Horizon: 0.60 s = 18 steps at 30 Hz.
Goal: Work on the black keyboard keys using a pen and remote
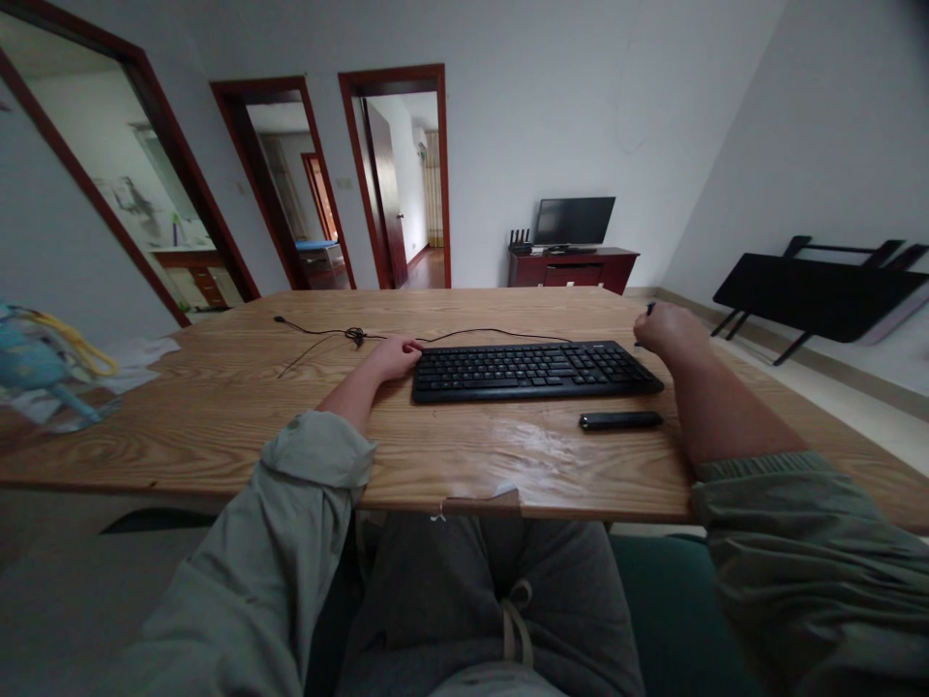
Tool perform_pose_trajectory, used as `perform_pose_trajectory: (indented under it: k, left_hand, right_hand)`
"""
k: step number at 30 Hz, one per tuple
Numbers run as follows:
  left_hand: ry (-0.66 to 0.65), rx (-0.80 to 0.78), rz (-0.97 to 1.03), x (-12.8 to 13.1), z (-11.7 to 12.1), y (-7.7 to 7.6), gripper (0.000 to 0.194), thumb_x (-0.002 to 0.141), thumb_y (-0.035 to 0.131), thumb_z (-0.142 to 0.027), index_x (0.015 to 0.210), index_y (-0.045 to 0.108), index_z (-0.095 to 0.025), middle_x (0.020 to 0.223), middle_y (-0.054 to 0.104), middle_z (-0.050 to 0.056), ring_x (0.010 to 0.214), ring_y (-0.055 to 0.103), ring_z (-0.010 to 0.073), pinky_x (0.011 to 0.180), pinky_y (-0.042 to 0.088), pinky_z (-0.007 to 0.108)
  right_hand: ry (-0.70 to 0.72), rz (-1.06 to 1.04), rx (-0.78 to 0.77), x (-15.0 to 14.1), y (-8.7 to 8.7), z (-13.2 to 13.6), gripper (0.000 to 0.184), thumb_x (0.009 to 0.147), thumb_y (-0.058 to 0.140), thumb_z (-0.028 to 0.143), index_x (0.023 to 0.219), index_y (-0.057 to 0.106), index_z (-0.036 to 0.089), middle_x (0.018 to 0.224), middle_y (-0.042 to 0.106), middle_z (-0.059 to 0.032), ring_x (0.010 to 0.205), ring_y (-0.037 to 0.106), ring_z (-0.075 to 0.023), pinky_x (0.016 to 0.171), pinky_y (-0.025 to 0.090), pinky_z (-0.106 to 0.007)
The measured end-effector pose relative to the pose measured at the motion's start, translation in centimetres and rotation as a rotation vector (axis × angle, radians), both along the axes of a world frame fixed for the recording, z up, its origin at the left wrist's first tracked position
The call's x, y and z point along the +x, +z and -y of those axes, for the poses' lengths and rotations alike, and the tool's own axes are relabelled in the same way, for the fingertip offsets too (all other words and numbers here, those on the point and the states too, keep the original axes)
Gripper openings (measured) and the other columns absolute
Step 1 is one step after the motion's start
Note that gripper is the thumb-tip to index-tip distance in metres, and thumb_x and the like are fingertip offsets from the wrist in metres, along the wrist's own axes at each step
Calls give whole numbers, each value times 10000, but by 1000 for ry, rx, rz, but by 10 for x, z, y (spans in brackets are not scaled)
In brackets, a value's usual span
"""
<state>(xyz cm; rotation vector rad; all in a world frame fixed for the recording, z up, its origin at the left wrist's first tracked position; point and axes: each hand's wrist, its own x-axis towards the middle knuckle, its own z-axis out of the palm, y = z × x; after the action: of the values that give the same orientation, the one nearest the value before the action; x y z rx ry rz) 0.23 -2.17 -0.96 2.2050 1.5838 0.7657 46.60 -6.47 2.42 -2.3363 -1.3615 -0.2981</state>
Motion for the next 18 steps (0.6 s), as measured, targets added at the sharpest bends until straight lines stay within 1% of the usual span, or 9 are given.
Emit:
perform_pose_trajectory:
  k: [2, 4, 5, 6, 8, 11, 14, 16, 18]
  left_hand:
    - [-2, -1, 4, 0, -3, -1, 265, 766, 562, -196, 962, 737, -163, 831, 732, 63, 715, 641, 168, 679, 471, 244]
    - [8, 16, 0, -1, -7, -3, 260, 778, 557, -199, 962, 737, -162, 837, 730, 65, 725, 640, 170, 686, 469, 244]
    - [20, 31, -2, -1, -9, -3, 257, 783, 560, -205, 964, 737, -161, 842, 729, 66, 730, 639, 170, 694, 468, 244]
    - [35, 45, -2, -1, -10, -3, 256, 786, 565, -210, 971, 735, -160, 846, 728, 66, 732, 637, 170, 700, 468, 243]
    - [62, 62, 2, -1, -11, -3, 274, 790, 572, -213, 1009, 725, -156, 850, 725, 65, 733, 633, 167, 709, 469, 239]
    - [54, 53, -15, 1, -7, -1, 314, 802, 557, -202, 1075, 699, -143, 890, 727, 65, 770, 631, 165, 726, 473, 235]
    - [12, 55, -37, 1, -2, 1, 310, 809, 547, -194, 1072, 697, -129, 984, 725, 77, 839, 632, 166, 773, 473, 231]
    - [-2, 61, -41, 0, -2, 2, 314, 816, 529, -180, 1073, 699, -122, 1019, 722, 85, 861, 636, 165, 806, 469, 230]
    - [-22, 59, -42, -2, -3, 1, 321, 821, 512, -172, 1075, 701, -126, 1026, 723, 83, 872, 640, 166, 827, 465, 231]
  right_hand:
    - [-33, -33, 93, -5, 2, 7, 442, 875, 421, 308, 1111, 672, 31, 1066, 652, -295, 979, 620, -348, 782, 454, -410]
    - [16, -64, 199, -20, 8, 11, 442, 897, 396, 352, 1052, 695, 67, 1040, 669, -267, 952, 628, -322, 772, 452, -384]
    - [76, -89, 244, -32, 11, 11, 448, 909, 384, 377, 1020, 705, 86, 1023, 681, -246, 933, 632, -302, 765, 449, -365]
    - [166, -126, 275, -46, 13, 10, 458, 919, 373, 401, 987, 712, 100, 998, 694, -223, 910, 636, -279, 753, 445, -342]
    - [378, -237, 300, -81, 17, 6, 475, 933, 355, 421, 922, 720, 117, 930, 715, -174, 843, 642, -232, 721, 435, -301]
    - [635, -419, 264, -144, 16, -3, 470, 934, 367, 410, 838, 719, 113, 821, 719, -130, 710, 621, -183, 657, 421, -269]
    - [802, -591, 224, -209, 7, -10, 448, 932, 395, 398, 835, 718, 103, 769, 711, -92, 588, 570, -135, 613, 410, -247]
    - [864, -645, 175, -246, -1, -15, 452, 930, 406, 413, 844, 726, 106, 703, 689, -66, 537, 538, -124, 591, 403, -244]
    - [882, -679, 87, -272, -9, -19, 441, 929, 409, 400, 848, 729, 107, 627, 653, -46, 505, 521, -123, 566, 395, -243]
